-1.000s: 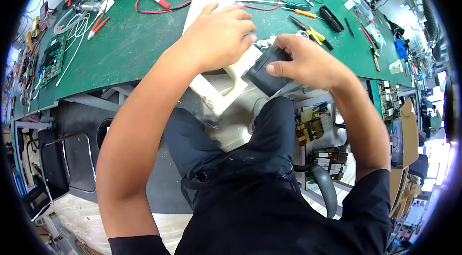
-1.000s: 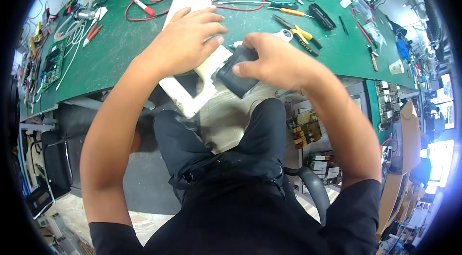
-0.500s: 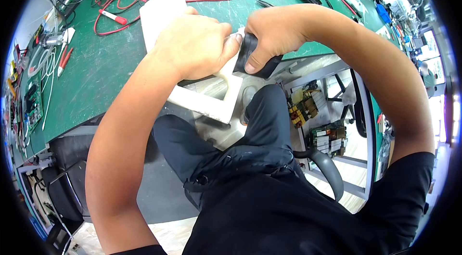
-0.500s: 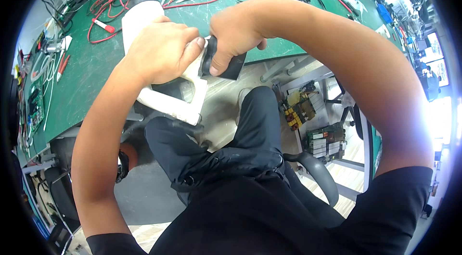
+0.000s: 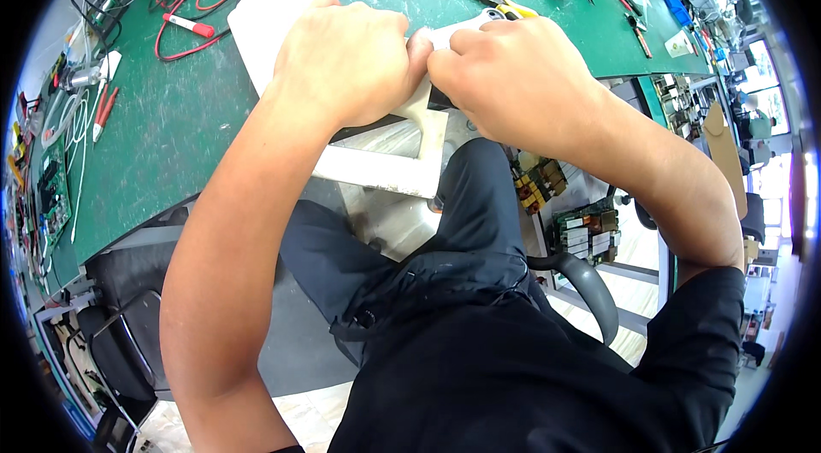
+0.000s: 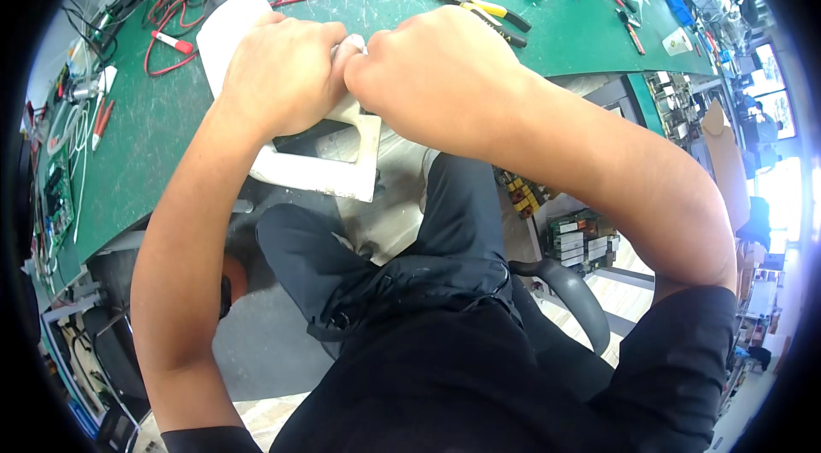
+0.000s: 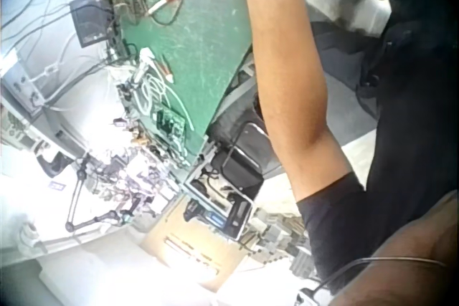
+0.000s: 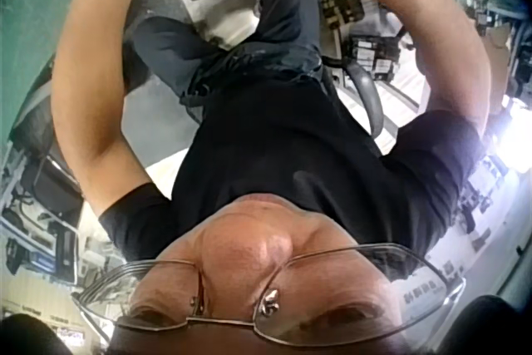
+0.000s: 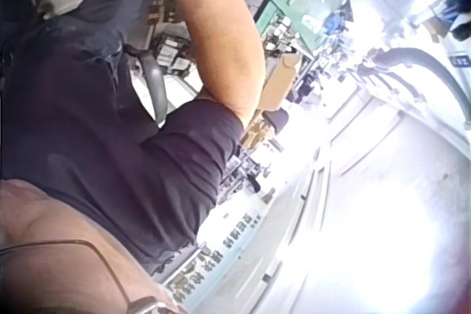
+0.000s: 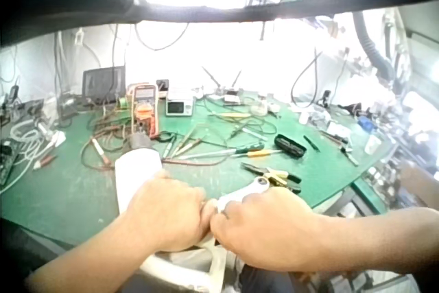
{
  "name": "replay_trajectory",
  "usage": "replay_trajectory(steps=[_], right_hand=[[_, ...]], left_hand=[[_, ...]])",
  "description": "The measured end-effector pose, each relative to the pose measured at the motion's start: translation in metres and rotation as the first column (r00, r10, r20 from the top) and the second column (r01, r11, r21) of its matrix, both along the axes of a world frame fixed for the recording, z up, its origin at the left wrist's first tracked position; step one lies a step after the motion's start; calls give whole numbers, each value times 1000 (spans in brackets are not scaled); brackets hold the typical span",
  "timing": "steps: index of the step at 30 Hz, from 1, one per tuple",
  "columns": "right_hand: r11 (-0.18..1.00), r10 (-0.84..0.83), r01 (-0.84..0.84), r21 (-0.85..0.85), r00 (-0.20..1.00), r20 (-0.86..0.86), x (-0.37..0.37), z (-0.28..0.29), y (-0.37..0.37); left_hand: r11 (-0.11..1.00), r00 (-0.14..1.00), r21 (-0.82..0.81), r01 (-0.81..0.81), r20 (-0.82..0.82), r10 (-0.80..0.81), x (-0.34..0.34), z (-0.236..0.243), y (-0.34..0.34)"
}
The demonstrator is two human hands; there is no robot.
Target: The person uses a utility knife and pliers to trim and remove material from a white plastic electronic component housing on a green workbench.
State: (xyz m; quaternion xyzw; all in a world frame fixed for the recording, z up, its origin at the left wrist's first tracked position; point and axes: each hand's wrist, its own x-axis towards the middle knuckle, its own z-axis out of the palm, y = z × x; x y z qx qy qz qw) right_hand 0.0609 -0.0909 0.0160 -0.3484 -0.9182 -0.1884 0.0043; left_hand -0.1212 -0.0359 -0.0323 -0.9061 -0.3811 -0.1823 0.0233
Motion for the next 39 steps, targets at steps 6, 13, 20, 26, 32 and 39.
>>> replay_trajectory(steps=[6, 13, 20, 26, 32, 39], right_hand=[[973, 135, -144, 178, 989, 62, -1, -10, -13], [991, -15, 61, 118, 931, -364, 3, -20, -8], [407, -692, 18, -913, 659, -295, 41, 8, 33], [675, -545, 153, -722, 762, -349, 33, 8, 17], [600, -576, 31, -799, 710, -405, 0, -9, -29], [961, -277, 246, -129, 823, -496, 51, -41, 14]], left_hand=[[999, 999, -5, -33, -1, 33, 2, 0, -1], [998, 998, -22, -54, 7, 55, 1, 5, -3], [997, 999, -64, -48, -2, 48, 5, 10, -4], [999, 998, -5, 48, 44, -47, -6, 6, -4], [979, 988, 155, 131, -99, -116, -46, 17, -12], [869, 418, -492, -56, 779, 468, -37, -19, -167]])
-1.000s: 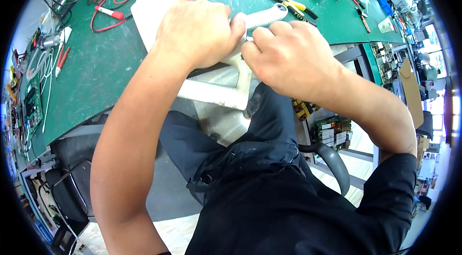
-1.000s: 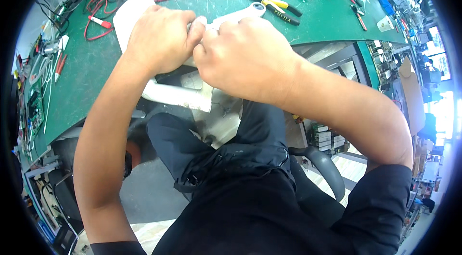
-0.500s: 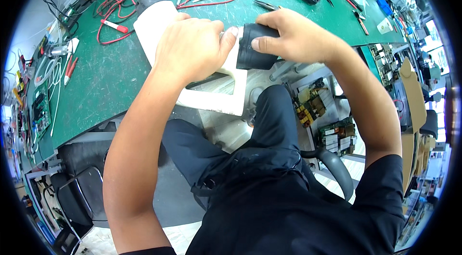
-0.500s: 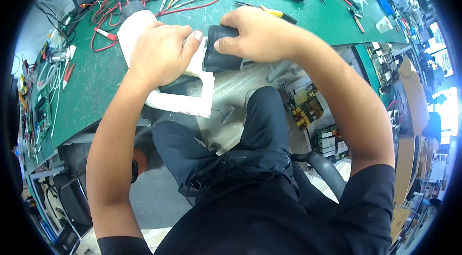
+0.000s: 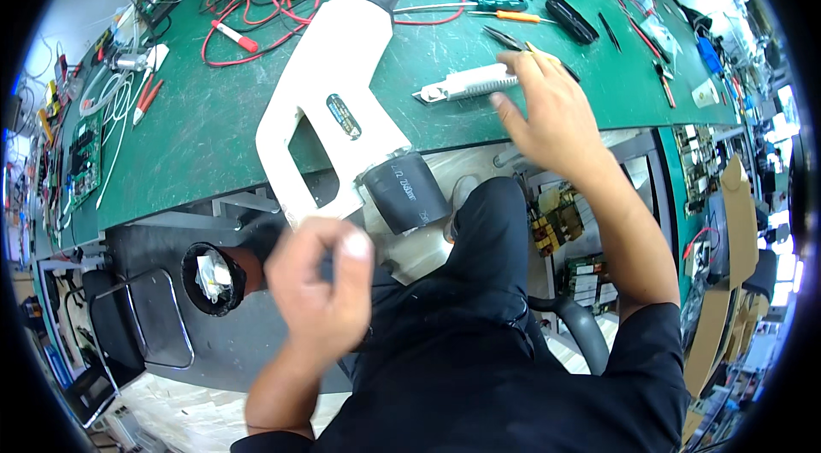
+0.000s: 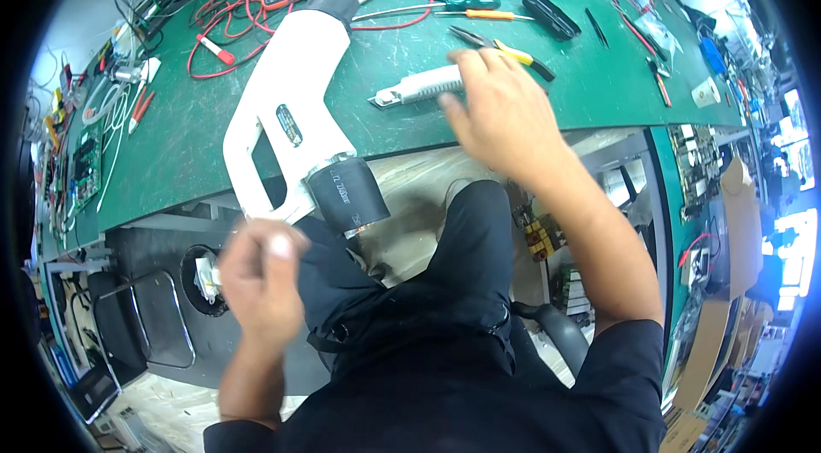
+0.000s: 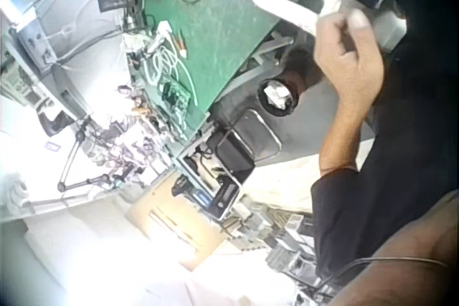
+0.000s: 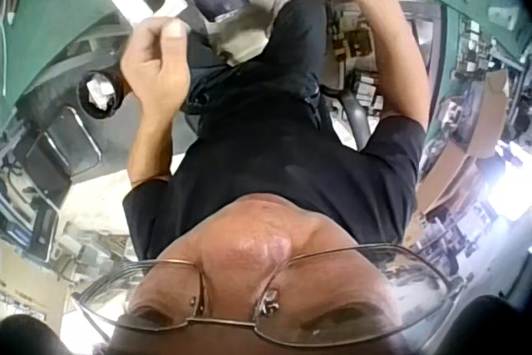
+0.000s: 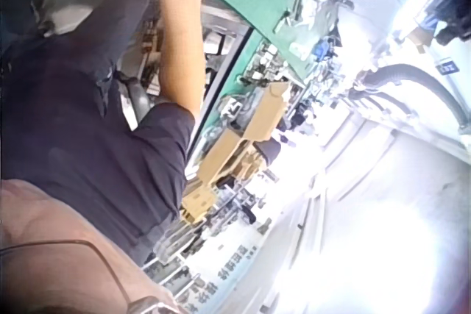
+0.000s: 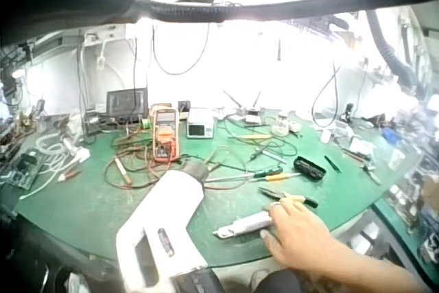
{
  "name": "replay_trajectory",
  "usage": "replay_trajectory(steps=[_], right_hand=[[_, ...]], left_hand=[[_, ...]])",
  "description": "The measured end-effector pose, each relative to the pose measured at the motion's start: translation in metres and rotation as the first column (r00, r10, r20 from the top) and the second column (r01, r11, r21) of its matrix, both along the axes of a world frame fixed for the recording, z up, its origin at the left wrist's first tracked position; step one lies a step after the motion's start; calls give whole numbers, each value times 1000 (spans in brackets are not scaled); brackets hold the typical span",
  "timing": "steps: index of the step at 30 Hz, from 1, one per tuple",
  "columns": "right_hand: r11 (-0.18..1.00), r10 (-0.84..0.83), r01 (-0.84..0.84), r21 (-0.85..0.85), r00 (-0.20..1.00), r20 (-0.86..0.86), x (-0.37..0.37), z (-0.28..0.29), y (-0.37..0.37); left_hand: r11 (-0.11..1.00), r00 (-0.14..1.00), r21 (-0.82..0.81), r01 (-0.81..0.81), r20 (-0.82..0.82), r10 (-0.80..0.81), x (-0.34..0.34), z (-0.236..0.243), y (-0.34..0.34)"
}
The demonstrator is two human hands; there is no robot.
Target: The person uses a utility knife and pliers to trim and remove material from a white plastic electronic component housing on a green workbench.
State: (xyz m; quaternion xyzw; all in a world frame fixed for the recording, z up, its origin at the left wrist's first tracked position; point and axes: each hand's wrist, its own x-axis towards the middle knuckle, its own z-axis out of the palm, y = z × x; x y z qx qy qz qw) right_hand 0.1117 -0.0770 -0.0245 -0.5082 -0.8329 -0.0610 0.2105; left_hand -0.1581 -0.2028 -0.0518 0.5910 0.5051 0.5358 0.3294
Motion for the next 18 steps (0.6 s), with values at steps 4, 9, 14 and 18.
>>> replay_trajectory(steps=[4, 9, 14, 18], right_hand=[[986, 162, -163, -20, 946, 282, 19, -15, 42], [966, 204, -154, -209, 948, 243, 12, -2, 50], [977, 98, -63, -204, 982, 162, 12, 30, 24], [914, 107, -122, -387, 992, -60, 7, 67, -3]], left_hand=[[819, 805, -495, 292, 589, 70, 38, -9, -26], [741, 424, -453, 496, 871, 249, 64, -2, 9], [790, 503, -474, 390, 828, 248, 69, -10, 18], [802, 620, -506, 317, 751, 229, 73, -13, 21]])
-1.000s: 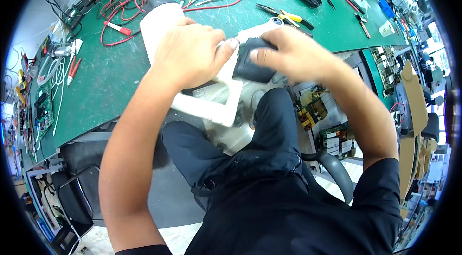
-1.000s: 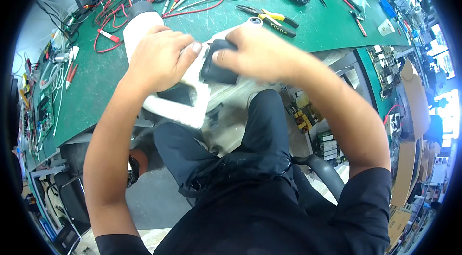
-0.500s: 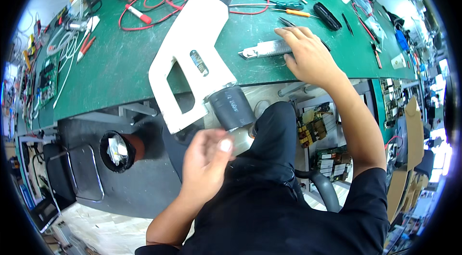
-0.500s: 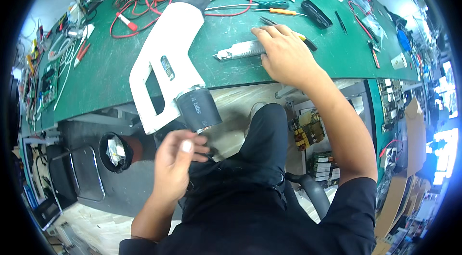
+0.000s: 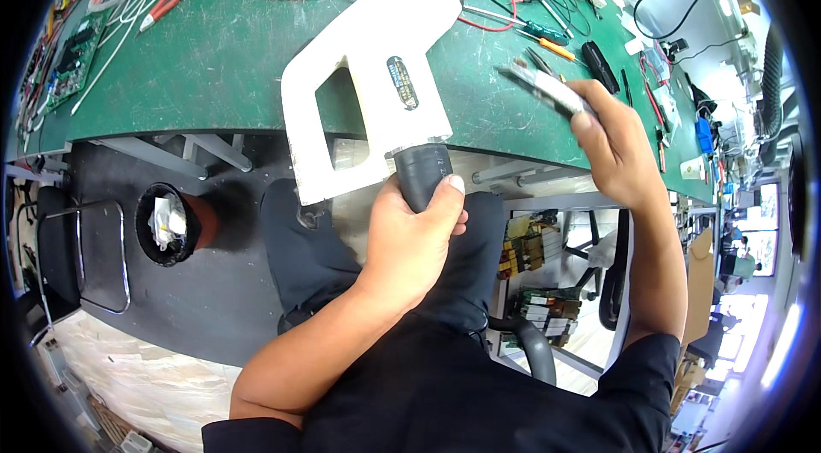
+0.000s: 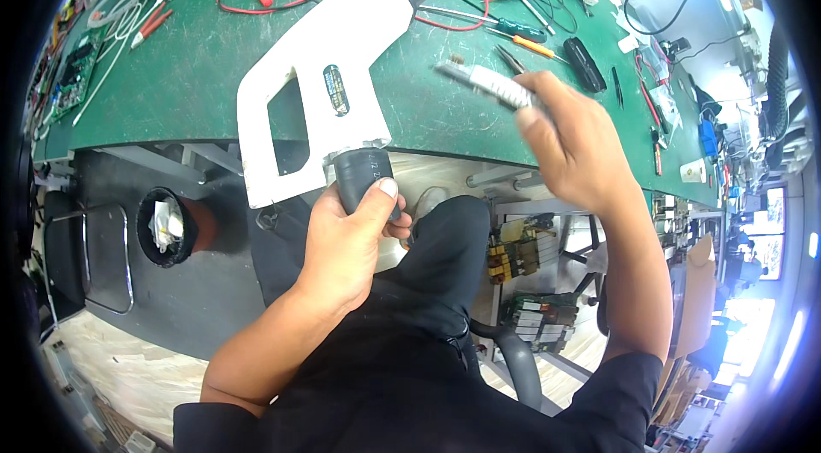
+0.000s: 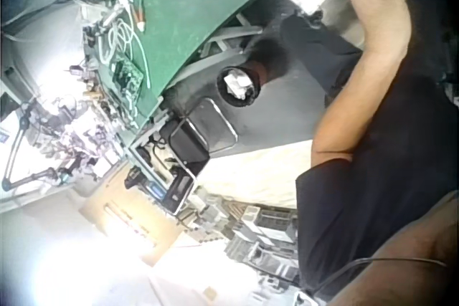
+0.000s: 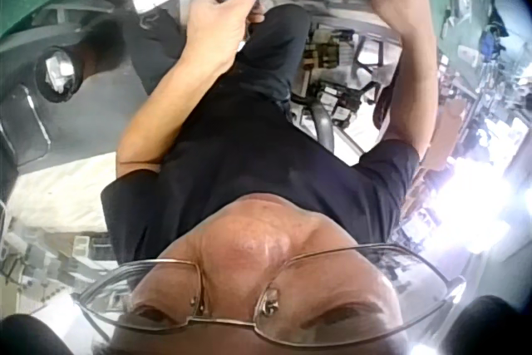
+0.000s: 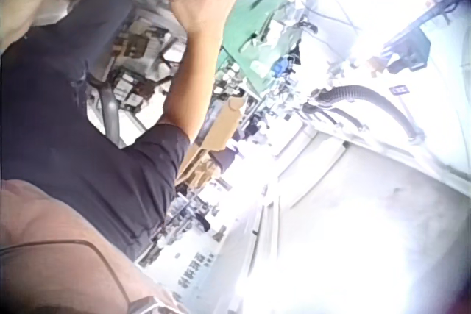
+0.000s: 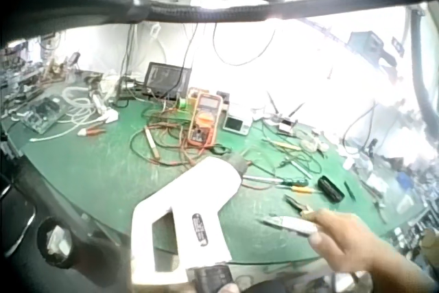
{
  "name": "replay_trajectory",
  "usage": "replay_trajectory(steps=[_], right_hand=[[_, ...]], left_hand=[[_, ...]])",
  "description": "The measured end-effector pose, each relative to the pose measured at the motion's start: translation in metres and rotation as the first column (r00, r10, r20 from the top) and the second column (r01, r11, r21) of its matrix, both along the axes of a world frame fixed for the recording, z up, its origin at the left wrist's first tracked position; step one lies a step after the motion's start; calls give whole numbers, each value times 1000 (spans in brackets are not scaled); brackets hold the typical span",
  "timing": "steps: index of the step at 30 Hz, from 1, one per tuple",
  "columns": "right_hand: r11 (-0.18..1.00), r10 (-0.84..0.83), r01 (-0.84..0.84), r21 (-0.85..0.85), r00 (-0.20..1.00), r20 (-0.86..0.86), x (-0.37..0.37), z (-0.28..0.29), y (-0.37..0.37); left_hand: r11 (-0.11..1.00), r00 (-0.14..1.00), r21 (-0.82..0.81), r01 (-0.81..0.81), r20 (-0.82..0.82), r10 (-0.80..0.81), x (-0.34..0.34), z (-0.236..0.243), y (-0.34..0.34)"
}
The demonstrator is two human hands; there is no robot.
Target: The person uses a utility knife and pliers to trim and remove material from a white plastic electronic component housing on a green workbench.
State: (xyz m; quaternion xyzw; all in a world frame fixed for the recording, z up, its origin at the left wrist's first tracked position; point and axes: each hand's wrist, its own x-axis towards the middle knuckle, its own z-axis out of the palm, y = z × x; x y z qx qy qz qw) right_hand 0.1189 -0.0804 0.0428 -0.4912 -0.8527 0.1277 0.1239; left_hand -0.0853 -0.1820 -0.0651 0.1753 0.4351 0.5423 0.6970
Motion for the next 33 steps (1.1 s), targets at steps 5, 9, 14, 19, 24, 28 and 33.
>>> replay_trajectory(steps=[5, 9, 14, 19, 24, 28, 33], right_hand=[[961, 268, -276, 20, 947, 175, -37, 17, -27], [898, 362, -423, 122, 867, 341, -61, 19, -28], [888, 357, -456, 55, 762, 541, -77, 32, -26], [864, 283, -493, 104, 646, 709, -94, 39, -37], [867, 254, -489, 95, 599, 759, -103, 42, -40], [881, 241, -465, 87, 599, 764, -100, 39, -44], [851, 239, -515, 103, 554, 797, -108, 41, -44]], left_hand=[[1000, 1000, 9, 17, -16, -17, -5, 0, 2], [997, 966, 65, 46, 250, -61, -13, -4, 5], [990, 916, 83, 113, 378, -136, -16, -10, 9], [988, 951, 81, 135, 268, -152, -13, -13, 10], [979, 954, 173, 109, 260, -152, -15, -18, 6], [979, 928, 173, 110, 335, -163, -14, -23, 7], [987, 909, 147, 57, 401, -113, -15, -20, 11]])
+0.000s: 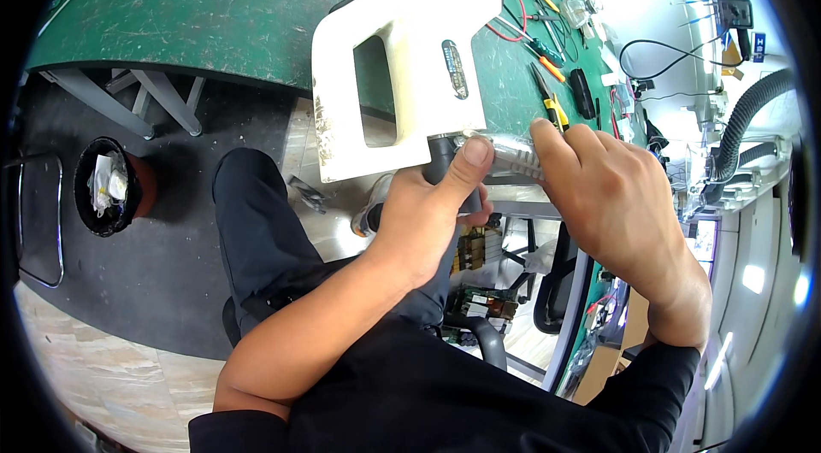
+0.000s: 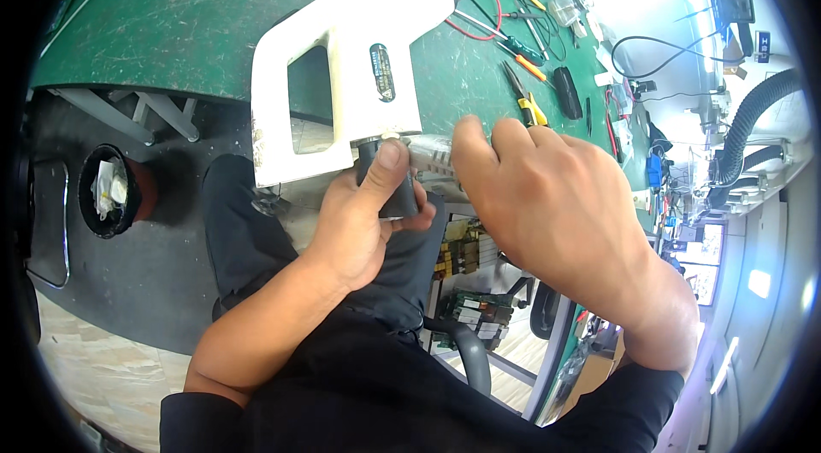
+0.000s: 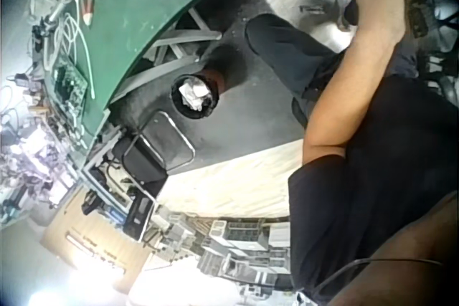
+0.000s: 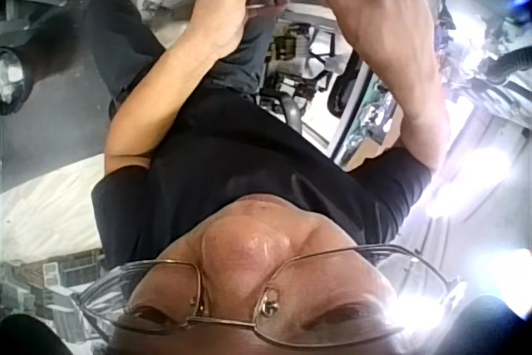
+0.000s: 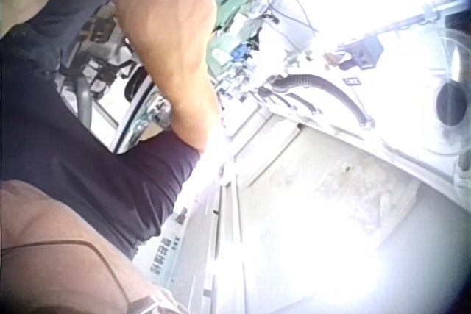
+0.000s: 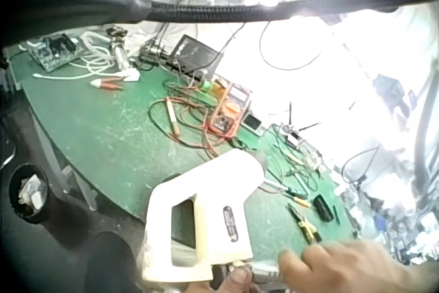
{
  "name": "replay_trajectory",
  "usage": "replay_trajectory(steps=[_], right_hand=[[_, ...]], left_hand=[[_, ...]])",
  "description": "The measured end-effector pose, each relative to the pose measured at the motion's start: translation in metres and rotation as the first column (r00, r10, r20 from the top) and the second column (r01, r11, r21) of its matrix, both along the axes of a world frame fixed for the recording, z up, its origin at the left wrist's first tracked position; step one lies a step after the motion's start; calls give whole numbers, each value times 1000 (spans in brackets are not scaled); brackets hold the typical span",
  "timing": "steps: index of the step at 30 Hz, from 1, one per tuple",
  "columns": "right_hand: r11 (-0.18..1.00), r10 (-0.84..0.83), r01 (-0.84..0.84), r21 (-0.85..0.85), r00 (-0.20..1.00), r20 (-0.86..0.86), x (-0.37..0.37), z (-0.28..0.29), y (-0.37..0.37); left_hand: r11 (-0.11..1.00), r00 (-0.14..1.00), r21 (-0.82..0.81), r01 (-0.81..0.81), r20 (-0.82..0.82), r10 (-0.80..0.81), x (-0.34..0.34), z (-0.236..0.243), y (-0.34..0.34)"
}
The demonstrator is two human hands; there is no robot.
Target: The person uses a utility knife and pliers to trim and remove material from a white plastic electronic component housing on a green workbench.
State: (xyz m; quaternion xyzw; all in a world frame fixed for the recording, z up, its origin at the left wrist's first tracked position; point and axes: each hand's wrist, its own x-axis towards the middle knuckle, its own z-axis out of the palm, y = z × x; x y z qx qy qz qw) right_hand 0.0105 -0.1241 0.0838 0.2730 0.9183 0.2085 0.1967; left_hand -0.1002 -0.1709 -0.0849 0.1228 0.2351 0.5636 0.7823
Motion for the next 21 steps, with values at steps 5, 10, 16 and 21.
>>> replay_trajectory(steps=[5, 10, 16, 21], right_hand=[[1000, 31, -31, 4, 999, 22, -1, 2, 1], [994, 95, -99, 52, 992, 79, -4, 4, 3], [1000, 4, -5, 6, 994, 105, -11, 4, 2], [998, 36, -41, 57, 995, 88, -3, -4, 0]], left_hand=[[996, 985, -89, -1, 169, 16, -2, 12, 1], [1000, 982, -14, 26, 186, -23, 0, 1, 3], [998, 995, -47, 41, 90, -37, -5, -3, 7], [997, 1000, -75, -1, 20, 3, -1, 1, 6]])
